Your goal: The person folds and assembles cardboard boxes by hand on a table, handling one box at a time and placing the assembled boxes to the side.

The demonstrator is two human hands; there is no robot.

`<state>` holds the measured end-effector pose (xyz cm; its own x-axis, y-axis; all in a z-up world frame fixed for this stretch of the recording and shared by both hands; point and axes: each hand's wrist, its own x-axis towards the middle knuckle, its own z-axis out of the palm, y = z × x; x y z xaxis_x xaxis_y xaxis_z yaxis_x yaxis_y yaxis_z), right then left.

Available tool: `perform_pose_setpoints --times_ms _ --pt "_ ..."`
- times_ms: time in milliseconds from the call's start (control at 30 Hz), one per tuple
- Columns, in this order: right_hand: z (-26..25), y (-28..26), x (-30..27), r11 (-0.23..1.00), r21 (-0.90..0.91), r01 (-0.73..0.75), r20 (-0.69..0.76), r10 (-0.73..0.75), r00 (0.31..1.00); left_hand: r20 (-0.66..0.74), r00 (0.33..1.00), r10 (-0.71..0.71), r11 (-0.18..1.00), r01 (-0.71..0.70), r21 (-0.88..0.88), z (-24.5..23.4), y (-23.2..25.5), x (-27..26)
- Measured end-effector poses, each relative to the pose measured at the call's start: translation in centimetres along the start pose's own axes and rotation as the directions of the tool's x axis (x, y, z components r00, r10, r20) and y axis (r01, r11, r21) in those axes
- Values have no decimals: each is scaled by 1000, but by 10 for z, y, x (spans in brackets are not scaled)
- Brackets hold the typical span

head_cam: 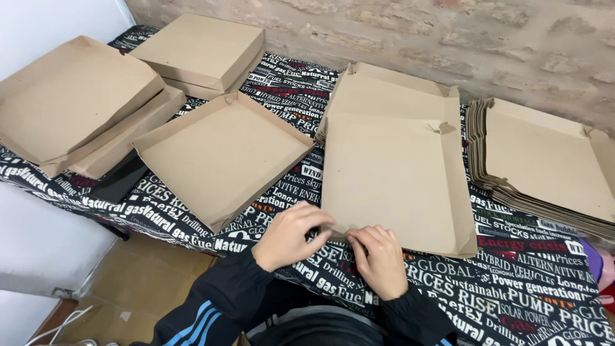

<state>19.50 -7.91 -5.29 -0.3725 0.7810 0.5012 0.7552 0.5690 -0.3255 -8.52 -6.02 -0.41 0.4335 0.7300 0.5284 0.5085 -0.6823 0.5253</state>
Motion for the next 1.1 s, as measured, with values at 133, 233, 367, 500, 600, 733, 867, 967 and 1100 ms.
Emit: perform_pose_setpoints --times_ms 133,233,367,500,600,733,867,967,1100 --pt "2 1 1 1000 11 -21 16 21 1000 25 989 146 987 -148 66 11 -16 -14" --pt "3 0 2 1000 -6 -3 14 3 1000 32 978 204 975 -206 88 15 -18 -17" --pt "6 4 3 997 -13 71 36 -70 997 52 976 212 965 -217 148 10 -7 -11" --pt "4 1 6 997 -18 80 55 -79 995 67 980 189 973 -196 123 10 -6 -10" --pt "5 -2 8 997 -6 76 62 -76 995 73 984 164 980 -171 99 11 -7 -11" --pt "9 -1 8 997 -41 63 127 -57 990 80 989 125 990 -129 48 11 -7 -12" --pt "9 -2 10 998 -42 46 129 -40 991 53 993 109 994 -110 21 9 -6 -11" --pt "6 -4 10 998 -33 55 122 -51 991 55 991 119 993 -120 17 8 -3 -12" --pt "5 -6 13 997 -58 50 104 -44 994 18 991 129 992 -129 7 3 -4 -12"
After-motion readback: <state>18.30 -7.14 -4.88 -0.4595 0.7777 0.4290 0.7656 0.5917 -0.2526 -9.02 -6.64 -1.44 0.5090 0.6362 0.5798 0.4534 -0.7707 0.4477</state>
